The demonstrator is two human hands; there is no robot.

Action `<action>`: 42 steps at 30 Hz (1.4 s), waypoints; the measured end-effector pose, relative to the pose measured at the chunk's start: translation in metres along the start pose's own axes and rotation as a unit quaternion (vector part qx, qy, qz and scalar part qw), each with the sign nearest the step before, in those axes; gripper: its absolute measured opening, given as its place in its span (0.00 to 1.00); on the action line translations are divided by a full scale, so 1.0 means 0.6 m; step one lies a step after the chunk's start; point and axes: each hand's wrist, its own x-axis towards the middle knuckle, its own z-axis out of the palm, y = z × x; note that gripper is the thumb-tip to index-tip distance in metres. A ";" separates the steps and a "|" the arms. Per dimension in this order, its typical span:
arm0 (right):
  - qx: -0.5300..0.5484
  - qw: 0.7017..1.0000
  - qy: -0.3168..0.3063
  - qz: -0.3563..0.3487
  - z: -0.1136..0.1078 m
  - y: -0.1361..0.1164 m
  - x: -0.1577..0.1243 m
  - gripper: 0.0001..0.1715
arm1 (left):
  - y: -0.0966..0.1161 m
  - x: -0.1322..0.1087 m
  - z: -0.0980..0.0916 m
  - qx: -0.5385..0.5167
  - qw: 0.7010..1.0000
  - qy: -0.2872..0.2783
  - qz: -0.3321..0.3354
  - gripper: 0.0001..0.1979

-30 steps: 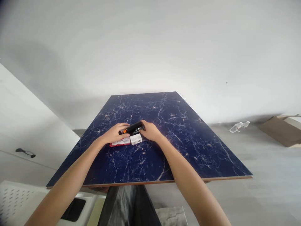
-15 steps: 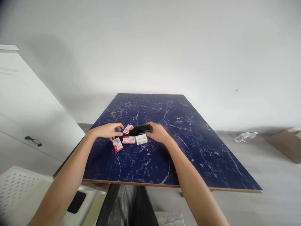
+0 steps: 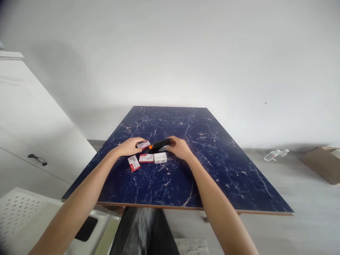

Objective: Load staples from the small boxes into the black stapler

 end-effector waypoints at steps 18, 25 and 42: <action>-0.065 0.997 -0.048 -0.009 -0.020 -0.012 -0.006 0.21 | 0.038 -0.024 -0.015 0.003 0.991 -0.135 0.006 0.18; -0.100 0.992 -0.080 -0.008 -0.028 -0.018 -0.007 0.08 | 0.029 -0.028 -0.046 -0.218 0.969 -0.117 0.010 0.22; -0.036 0.994 -0.100 -0.015 -0.051 -0.002 -0.007 0.10 | 0.032 -0.017 -0.025 -0.203 0.966 -0.148 -0.055 0.23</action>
